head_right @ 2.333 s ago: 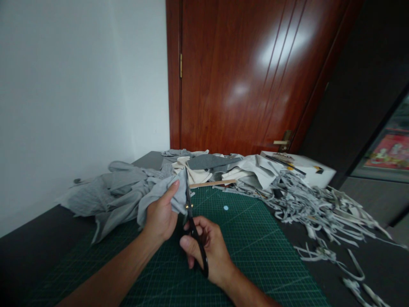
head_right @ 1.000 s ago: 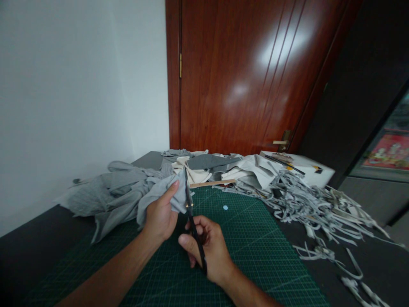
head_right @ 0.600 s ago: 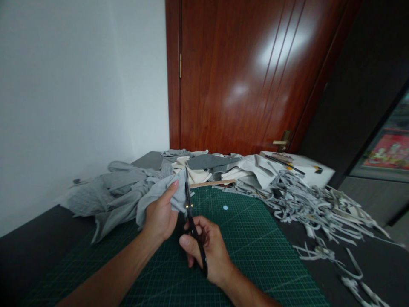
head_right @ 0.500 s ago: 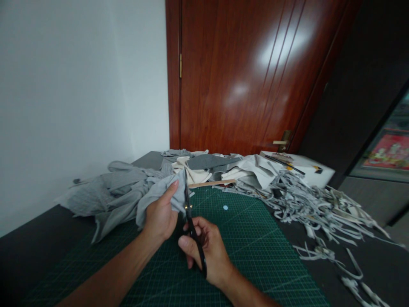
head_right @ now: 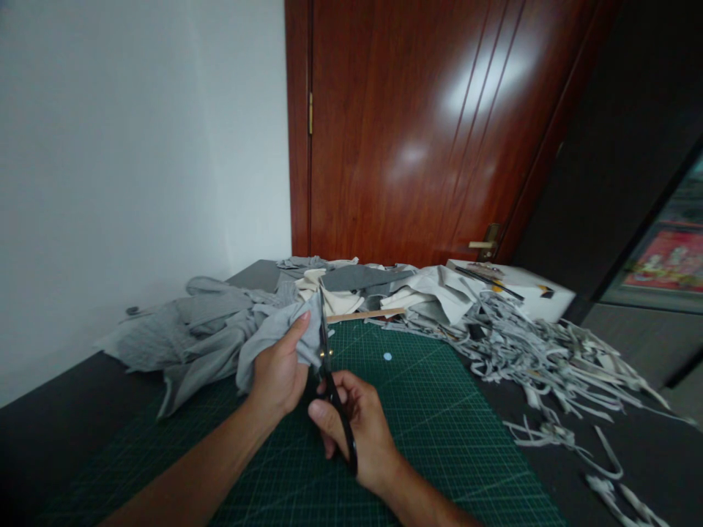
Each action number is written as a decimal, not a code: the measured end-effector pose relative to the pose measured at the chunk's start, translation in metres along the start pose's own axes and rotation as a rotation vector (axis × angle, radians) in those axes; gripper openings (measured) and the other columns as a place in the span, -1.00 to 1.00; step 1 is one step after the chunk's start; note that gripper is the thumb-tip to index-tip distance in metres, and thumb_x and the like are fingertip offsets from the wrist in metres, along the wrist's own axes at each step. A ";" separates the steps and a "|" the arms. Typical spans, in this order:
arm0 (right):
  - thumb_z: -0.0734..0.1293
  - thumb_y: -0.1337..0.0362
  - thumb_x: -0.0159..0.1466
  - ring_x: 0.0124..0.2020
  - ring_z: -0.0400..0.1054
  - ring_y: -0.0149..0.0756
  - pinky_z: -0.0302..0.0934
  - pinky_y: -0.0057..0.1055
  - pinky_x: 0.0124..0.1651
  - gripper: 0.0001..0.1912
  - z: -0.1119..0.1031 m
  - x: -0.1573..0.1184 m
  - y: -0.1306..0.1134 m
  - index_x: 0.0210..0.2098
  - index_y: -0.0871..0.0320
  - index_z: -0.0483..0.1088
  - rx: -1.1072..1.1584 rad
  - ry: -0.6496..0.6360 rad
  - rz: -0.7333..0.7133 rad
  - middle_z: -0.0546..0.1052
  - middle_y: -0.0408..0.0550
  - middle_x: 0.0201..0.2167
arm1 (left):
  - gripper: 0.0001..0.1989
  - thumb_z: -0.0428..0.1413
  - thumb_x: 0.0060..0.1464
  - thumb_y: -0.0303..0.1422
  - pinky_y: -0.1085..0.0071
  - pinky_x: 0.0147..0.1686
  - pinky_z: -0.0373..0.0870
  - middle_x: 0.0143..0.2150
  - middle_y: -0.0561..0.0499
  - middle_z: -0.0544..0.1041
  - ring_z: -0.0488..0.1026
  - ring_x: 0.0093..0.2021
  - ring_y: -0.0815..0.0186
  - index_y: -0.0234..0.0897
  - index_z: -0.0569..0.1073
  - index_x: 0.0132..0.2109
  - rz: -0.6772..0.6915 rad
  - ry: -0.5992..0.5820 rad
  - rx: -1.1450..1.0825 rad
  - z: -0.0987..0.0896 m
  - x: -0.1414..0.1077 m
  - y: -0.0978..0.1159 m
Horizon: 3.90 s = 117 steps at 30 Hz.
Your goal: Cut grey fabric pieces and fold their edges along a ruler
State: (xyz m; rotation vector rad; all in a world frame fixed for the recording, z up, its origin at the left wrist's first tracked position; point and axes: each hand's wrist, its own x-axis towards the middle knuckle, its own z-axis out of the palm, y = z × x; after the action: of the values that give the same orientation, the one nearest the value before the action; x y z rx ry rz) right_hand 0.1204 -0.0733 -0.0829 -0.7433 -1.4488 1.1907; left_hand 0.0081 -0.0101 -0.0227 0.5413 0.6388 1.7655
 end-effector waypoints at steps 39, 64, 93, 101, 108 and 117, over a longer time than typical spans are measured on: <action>0.48 -0.15 0.27 -0.76 0.08 -0.55 0.02 -0.61 -0.70 -0.51 0.001 0.002 -0.004 -0.23 0.16 0.37 -0.049 0.067 0.036 0.25 -0.40 -0.69 | -0.66 0.44 -0.07 -0.45 0.13 0.25 0.43 -0.04 -0.19 0.71 0.61 0.11 0.02 -0.43 0.65 -0.10 -0.019 -0.002 -0.075 0.004 -0.001 0.001; 0.65 0.04 0.08 -0.73 0.19 -0.48 0.04 -0.56 -0.61 -0.53 -0.048 0.033 -0.032 -0.26 0.15 0.42 0.089 0.466 -0.097 0.43 -0.30 -0.74 | -0.69 0.47 -0.15 -0.36 0.19 0.06 0.53 -0.06 -0.25 0.71 0.64 0.02 -0.05 -0.36 0.70 -0.20 -0.369 -0.507 0.203 -0.005 -0.011 -0.002; 0.72 0.26 -0.09 -0.68 0.23 -0.50 0.14 -0.53 -0.62 -0.54 -0.102 0.039 -0.045 -0.34 0.17 0.46 0.271 0.696 -0.197 0.39 -0.34 -0.64 | -0.80 0.18 0.22 -0.31 0.02 0.07 0.54 -0.09 -0.22 0.70 0.64 0.01 -0.06 -0.34 0.60 -0.09 -0.321 -0.287 -0.133 -0.001 0.016 0.022; 0.72 0.25 -0.08 -0.68 0.24 -0.51 0.12 -0.53 -0.62 -0.56 -0.111 0.039 -0.042 -0.36 0.19 0.48 0.246 0.693 -0.202 0.39 -0.33 -0.66 | -0.91 0.22 0.10 -0.60 0.42 -0.16 0.53 -0.28 -0.08 0.67 0.63 -0.24 0.30 -0.35 0.53 -0.30 -0.140 -0.243 -0.132 -0.009 0.038 0.024; 0.72 0.27 -0.06 -0.67 0.23 -0.50 0.13 -0.55 -0.61 -0.58 -0.106 0.038 -0.041 -0.35 0.19 0.49 0.241 0.641 -0.190 0.39 -0.33 -0.66 | -0.77 0.25 -0.01 -0.69 0.38 -0.22 0.55 -0.32 -0.08 0.66 0.64 -0.30 0.26 -0.30 0.48 -0.26 -0.273 -0.231 0.083 -0.011 0.037 0.013; 0.70 0.24 -0.03 -0.65 0.16 -0.51 0.11 -0.57 -0.61 -0.61 -0.112 0.036 -0.055 -0.36 0.18 0.49 0.251 0.586 -0.182 0.34 -0.33 -0.66 | -0.56 0.31 -0.18 -0.61 0.47 -0.66 0.29 -0.45 -0.03 0.64 0.50 -0.65 0.27 -0.27 0.55 -0.08 -0.520 -0.604 0.497 -0.018 0.028 0.046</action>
State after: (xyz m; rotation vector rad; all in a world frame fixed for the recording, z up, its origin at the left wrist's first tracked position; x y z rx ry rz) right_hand 0.2279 -0.0266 -0.0262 -0.6931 -0.8433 0.8913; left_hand -0.0438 0.0041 -0.0046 1.0846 0.7001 0.8783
